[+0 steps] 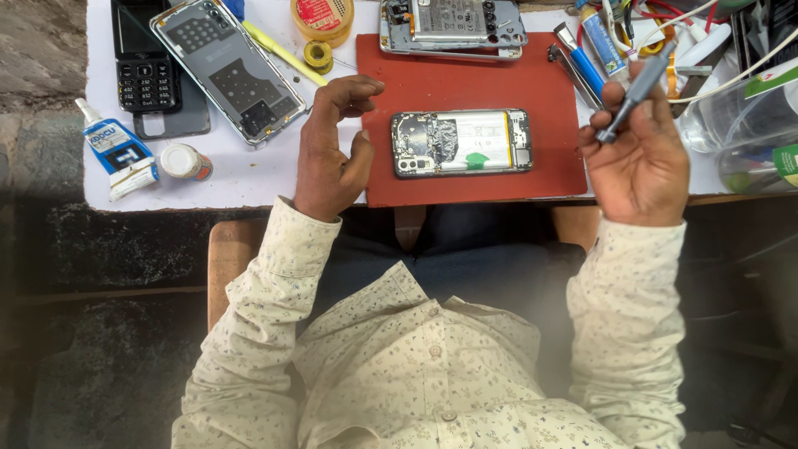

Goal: The person uses a screwdriver to remove screws from a disassembled smartphone on a red mat, then picks up a light blue phone case and fits it onto the phone body. The person presses the case edges to secure it.

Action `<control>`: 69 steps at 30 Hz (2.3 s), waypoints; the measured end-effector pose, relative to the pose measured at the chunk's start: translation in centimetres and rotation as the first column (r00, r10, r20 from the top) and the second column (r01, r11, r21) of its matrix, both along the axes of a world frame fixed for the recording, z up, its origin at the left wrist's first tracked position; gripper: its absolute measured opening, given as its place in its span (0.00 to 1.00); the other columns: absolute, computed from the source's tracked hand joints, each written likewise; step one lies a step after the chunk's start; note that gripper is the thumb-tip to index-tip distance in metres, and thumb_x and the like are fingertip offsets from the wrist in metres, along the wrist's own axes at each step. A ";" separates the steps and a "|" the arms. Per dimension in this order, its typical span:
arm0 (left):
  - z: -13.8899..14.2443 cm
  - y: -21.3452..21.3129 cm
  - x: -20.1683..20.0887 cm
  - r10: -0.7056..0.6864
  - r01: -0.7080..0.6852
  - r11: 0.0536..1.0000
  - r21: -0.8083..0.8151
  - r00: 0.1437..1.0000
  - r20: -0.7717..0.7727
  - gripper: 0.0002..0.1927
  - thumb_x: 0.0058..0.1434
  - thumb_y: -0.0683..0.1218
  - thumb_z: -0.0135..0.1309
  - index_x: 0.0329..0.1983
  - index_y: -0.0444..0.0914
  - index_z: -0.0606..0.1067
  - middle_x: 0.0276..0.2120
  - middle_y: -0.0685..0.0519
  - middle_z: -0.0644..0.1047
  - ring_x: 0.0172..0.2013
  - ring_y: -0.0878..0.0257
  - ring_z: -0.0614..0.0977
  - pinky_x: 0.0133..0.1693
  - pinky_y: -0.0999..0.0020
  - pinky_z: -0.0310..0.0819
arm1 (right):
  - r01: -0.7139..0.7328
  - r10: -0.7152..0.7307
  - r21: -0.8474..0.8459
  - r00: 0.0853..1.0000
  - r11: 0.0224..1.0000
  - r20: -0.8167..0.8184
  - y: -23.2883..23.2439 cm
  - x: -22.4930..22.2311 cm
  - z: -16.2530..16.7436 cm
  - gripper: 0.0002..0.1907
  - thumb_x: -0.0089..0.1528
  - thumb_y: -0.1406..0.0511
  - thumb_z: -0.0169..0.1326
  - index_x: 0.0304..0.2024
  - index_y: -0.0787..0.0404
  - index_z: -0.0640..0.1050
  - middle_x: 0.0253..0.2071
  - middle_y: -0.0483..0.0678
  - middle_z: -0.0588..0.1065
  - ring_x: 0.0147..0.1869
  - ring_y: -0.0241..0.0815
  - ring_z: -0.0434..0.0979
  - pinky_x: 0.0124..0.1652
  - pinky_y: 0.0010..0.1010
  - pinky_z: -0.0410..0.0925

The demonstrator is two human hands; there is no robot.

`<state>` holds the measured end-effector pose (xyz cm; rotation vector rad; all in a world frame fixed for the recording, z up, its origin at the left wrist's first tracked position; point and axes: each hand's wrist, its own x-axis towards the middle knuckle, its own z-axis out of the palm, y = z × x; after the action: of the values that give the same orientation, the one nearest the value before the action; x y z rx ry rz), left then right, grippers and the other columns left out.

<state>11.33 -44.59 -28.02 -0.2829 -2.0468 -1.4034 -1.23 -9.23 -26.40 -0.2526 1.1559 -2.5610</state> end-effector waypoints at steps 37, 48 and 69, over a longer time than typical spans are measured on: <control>-0.2 -0.7 0.4 0.007 -0.007 1.000 -0.030 1.000 -0.016 0.30 0.56 0.27 0.47 0.62 0.36 0.67 0.59 0.48 0.74 0.54 0.57 0.80 0.61 0.63 0.77 | 0.893 0.835 0.450 0.231 0.022 -0.499 -5.1 -11.8 0.1 0.09 0.57 0.67 0.63 0.39 0.63 0.82 0.40 0.52 0.75 0.47 0.56 0.79 0.45 0.46 0.73; -0.3 -0.7 0.2 0.000 0.000 1.000 -0.031 1.000 -0.015 0.30 0.56 0.27 0.46 0.62 0.36 0.66 0.59 0.48 0.75 0.55 0.57 0.80 0.61 0.62 0.77 | 0.889 0.753 0.456 0.275 0.037 -0.598 -5.1 -11.1 -1.1 0.08 0.65 0.68 0.61 0.45 0.65 0.78 0.53 0.54 0.70 0.46 0.59 0.78 0.45 0.49 0.71; -0.5 -0.7 -0.1 -0.005 0.005 1.000 -0.021 1.000 -0.012 0.31 0.55 0.26 0.46 0.63 0.36 0.67 0.59 0.48 0.75 0.54 0.57 0.80 0.60 0.62 0.77 | 0.666 0.427 0.659 0.513 0.349 -0.745 -1.8 -11.9 -2.0 0.09 0.62 0.71 0.68 0.44 0.69 0.83 0.42 0.54 0.77 0.46 0.47 0.79 0.47 0.35 0.71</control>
<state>11.24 -45.26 -28.54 -0.3046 -2.0540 -1.3805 -13.09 -11.03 -28.38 -1.2525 2.9271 -1.1516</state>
